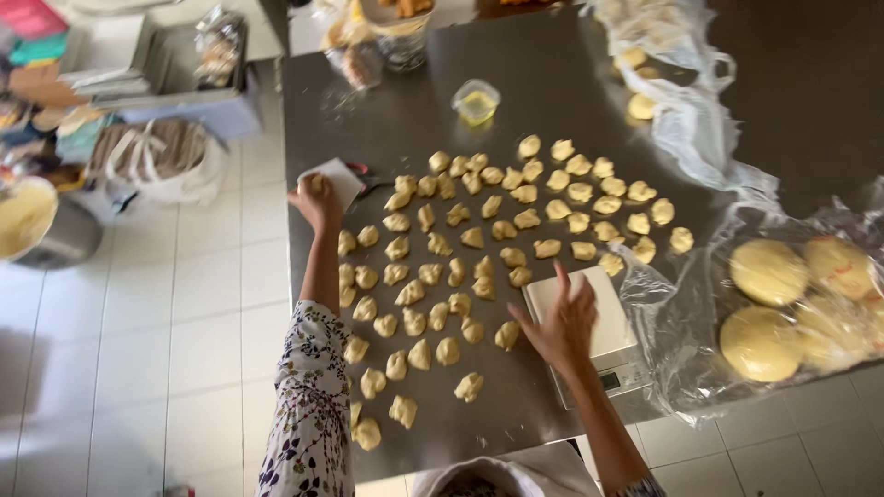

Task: The person weighs pieces of dough on a scale and rolls them into balls by hand on a metal table.

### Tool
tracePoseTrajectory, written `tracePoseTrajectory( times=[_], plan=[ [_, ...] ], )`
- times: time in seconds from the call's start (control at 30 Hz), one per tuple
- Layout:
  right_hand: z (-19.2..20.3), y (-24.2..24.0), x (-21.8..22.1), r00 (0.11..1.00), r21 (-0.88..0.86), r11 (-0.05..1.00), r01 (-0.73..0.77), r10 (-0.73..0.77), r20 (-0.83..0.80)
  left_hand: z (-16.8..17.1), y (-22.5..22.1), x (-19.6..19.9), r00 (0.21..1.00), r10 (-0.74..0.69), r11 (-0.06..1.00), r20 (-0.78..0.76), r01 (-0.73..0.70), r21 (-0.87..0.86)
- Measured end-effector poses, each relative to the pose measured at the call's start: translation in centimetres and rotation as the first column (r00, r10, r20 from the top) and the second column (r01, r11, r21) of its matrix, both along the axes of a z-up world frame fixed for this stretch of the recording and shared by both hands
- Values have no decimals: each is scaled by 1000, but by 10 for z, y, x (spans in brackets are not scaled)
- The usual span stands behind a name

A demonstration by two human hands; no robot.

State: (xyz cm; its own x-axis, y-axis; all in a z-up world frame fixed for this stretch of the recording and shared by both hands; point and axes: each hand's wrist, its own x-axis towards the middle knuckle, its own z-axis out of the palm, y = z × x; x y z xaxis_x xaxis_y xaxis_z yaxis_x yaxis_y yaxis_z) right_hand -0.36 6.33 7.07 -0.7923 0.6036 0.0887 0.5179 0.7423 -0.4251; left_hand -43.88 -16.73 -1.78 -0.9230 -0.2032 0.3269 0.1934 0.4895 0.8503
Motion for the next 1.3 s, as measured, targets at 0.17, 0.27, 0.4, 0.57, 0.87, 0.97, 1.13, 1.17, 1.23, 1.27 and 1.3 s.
tracePoseTrajectory(
  times=[0.17,0.27,0.4,0.57,0.87,0.97,1.13,1.17,1.23,1.27,1.3],
  plan=[
    [-40,28,37,887,9,987,157,-145,439,-15,17,-22,984,53,998,171,-60,35],
    [-48,46,29,830,-54,963,264,-198,522,-2,26,-45,988,-16,929,155,-42,367],
    [-53,40,35,830,6,969,249,-216,514,20,47,-76,983,-112,866,148,24,500],
    [11,25,31,947,-76,993,92,-63,314,8,59,-98,964,76,958,255,-141,248],
    [65,60,-320,702,181,682,-708,707,84,-45,48,-60,900,-292,716,325,430,-550],
    [39,37,-458,573,173,547,-819,762,302,-26,9,-29,806,-555,526,205,531,-664],
    [-34,6,-563,448,-99,533,-840,785,429,8,-19,-17,799,-556,525,230,552,-648],
    [-44,3,-573,420,-159,528,-834,795,438,10,-25,-19,811,-554,505,189,508,-698],
    [-58,3,-583,417,-116,501,-857,809,413,3,-39,-20,822,-559,458,113,420,-784],
    [-61,6,-584,416,-96,490,-866,814,406,-4,-43,-19,830,-558,437,18,312,-844],
    [-61,7,-584,409,-100,486,-868,815,411,-12,-46,-19,825,-560,415,-78,197,-888]
  ],
)
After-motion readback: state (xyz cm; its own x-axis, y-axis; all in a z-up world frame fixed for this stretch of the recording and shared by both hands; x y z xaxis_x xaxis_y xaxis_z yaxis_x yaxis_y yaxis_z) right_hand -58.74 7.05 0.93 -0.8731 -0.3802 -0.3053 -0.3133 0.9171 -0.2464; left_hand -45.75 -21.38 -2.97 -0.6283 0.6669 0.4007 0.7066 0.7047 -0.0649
